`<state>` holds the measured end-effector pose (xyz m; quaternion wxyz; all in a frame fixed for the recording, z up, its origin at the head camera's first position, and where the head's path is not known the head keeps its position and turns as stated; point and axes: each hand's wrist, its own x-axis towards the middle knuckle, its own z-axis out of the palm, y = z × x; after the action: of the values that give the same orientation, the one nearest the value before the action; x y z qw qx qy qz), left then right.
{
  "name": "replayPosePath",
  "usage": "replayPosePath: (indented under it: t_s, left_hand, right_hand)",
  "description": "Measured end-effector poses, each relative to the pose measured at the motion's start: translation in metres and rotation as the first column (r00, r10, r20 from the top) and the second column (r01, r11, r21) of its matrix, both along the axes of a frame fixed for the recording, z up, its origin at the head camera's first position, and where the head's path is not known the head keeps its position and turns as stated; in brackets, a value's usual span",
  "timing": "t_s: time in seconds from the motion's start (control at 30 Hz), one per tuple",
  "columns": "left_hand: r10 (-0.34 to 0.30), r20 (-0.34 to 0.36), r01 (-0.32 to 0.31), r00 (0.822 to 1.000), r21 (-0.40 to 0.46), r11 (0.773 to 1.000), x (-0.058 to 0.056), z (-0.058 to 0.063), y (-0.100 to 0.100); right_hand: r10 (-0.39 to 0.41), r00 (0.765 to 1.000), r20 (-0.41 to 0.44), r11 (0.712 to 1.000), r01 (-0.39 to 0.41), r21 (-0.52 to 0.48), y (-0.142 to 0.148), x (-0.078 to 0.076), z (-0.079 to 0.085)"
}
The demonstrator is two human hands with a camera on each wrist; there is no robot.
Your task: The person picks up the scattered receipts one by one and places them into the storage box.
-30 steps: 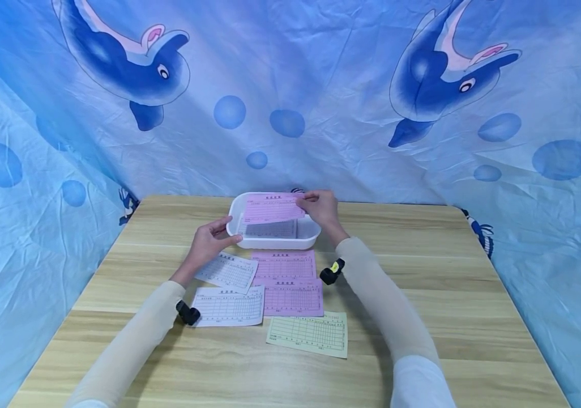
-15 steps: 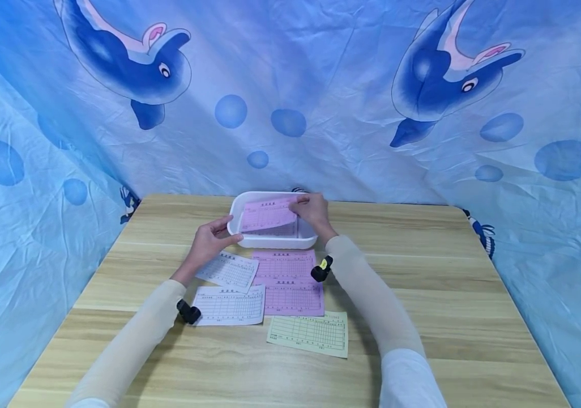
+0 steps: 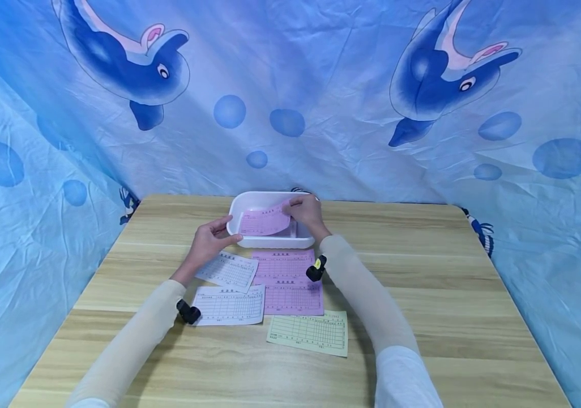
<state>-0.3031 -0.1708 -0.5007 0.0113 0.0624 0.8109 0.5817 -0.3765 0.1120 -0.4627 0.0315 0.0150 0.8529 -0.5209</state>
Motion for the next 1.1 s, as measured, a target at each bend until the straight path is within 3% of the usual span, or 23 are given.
replayPosePath:
  t_s: [0.13, 0.27, 0.53, 0.87, 1.1]
  left_hand:
    - [-0.002, 0.007, 0.002, 1.0, 0.007, 1.0, 0.0, 0.001, -0.001]
    - [-0.003, 0.001, 0.003, 1.0, 0.015, 1.0, 0.0, 0.001, 0.0]
    - [-0.02, -0.003, 0.02, 1.0, 0.028, 0.999, -0.002, 0.0, -0.001]
    - [-0.015, 0.005, 0.015, 1.0, 0.021, 1.0, -0.002, 0.001, -0.001]
    - [-0.012, 0.003, 0.012, 1.0, 0.008, 1.0, -0.002, 0.001, -0.001]
  right_hand:
    - [0.008, 1.0, 0.001, 1.0, -0.008, 0.006, 0.001, -0.001, 0.0]
    - [0.008, 1.0, 0.008, 0.999, -0.007, -0.047, 0.006, -0.003, 0.001]
    - [0.037, 0.999, -0.002, 0.996, -0.037, -0.087, 0.025, 0.004, 0.023]
    - [0.127, 0.987, -0.095, 0.988, -0.134, -0.074, 0.048, 0.038, 0.058]
    - [0.153, 0.981, -0.121, 0.984, -0.162, -0.071, 0.064, 0.067, 0.067]
